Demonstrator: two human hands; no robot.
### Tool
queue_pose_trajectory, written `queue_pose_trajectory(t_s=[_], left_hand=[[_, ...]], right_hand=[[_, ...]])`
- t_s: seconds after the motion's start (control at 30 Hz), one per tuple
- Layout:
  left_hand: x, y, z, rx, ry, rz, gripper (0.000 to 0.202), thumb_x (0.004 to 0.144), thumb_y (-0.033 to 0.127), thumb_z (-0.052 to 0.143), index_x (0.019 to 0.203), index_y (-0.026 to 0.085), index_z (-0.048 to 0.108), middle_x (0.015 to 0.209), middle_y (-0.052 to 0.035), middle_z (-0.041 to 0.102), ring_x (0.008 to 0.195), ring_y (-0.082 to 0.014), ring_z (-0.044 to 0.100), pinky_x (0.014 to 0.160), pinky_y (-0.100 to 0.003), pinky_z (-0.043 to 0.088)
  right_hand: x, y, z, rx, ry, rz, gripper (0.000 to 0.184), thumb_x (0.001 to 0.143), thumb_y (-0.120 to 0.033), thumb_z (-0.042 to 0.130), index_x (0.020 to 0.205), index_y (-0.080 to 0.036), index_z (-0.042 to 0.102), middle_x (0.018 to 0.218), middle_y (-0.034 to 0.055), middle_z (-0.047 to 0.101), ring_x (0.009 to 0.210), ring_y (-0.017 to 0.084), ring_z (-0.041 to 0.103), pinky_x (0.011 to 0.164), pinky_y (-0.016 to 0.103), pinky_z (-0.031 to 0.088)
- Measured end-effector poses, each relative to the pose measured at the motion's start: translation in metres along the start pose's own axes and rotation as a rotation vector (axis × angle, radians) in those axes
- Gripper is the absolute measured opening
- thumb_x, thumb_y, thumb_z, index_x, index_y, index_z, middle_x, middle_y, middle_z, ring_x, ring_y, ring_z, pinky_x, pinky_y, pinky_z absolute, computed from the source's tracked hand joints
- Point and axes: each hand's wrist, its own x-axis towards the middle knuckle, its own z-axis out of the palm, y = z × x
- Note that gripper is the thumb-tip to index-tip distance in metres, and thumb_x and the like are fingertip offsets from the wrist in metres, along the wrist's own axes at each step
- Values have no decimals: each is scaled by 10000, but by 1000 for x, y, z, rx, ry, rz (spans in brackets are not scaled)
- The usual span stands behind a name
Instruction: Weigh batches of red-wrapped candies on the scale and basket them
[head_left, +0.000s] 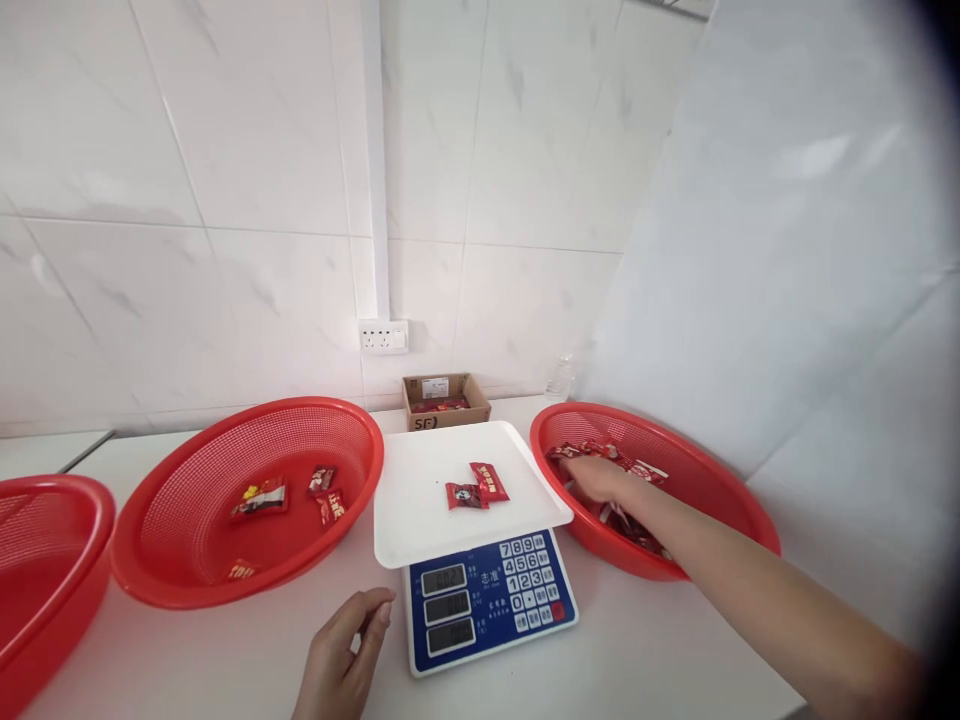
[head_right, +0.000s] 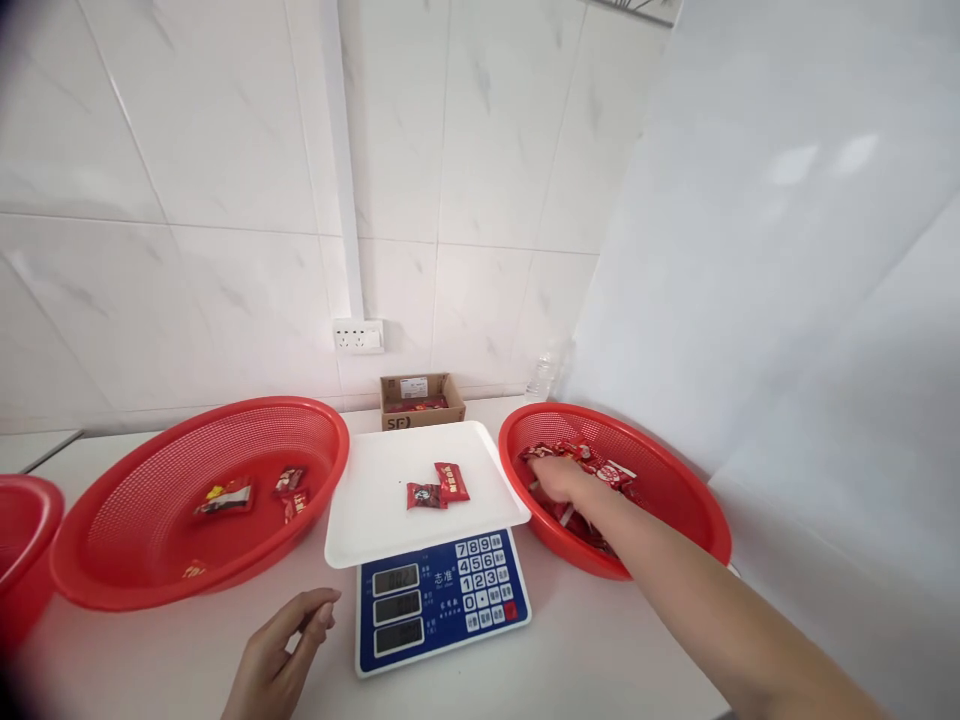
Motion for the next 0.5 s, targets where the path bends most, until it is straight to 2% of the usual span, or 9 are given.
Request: queue_pose_trajectory(t_s=[0.1,0.17,0.2,0.27,0.33,0.4,0.5], left_hand=[[0,5,1,6,-11,12,313,845,467,475,861,213,657,747,-29,684,628,-138,630,565,-203,521],[-1,6,1,10,-22,13,303,854,451,468,868,212,653,756,-31,683,649,-140,634,588,-211,521],[-1,7,1,11,-26,14,300,857,446,465,868,211,651,759,-32,683,656,-142,635,593,-213,519],[0,6,1,13,-39,6,298,860,442,461,866,209,647,761,-34,682,661,-145,634,587,-215,514],[0,5,1,17,-40,-6,297,860,440,460,865,207,645,764,-35,680,658,-145,629,581,-217,510],[1,4,0,16,-30,-14,294,861,433,460,873,204,644,763,-33,678,655,-142,624,585,-220,509],[2,3,-1,10,-13,-17,297,863,428,456,878,199,643,753,-31,673,648,-140,620,585,-223,509]], right_hand=[[3,-9,-27,118,126,-38,206,785,-412,554,861,-221,568,867,47,669,785,207,624,662,298,445],[2,-23,-41,339,209,-117,266,779,-481,550,820,-219,540,843,32,660,765,189,615,642,282,447],[0,-33,-46,470,211,-169,293,764,-505,564,803,-216,533,829,26,656,747,180,611,631,274,448],[-3,-56,-49,669,120,-267,314,746,-512,587,811,-208,540,823,21,652,720,163,605,620,263,451],[-5,-78,-47,745,22,-335,318,739,-484,613,875,-201,563,877,30,651,756,156,605,653,260,453],[-4,-94,-43,733,-8,-357,347,735,-478,631,936,-202,571,918,38,646,793,156,602,682,261,448],[-1,-105,-37,674,3,-321,384,751,-554,590,893,-198,560,817,29,647,726,155,589,648,263,434]])
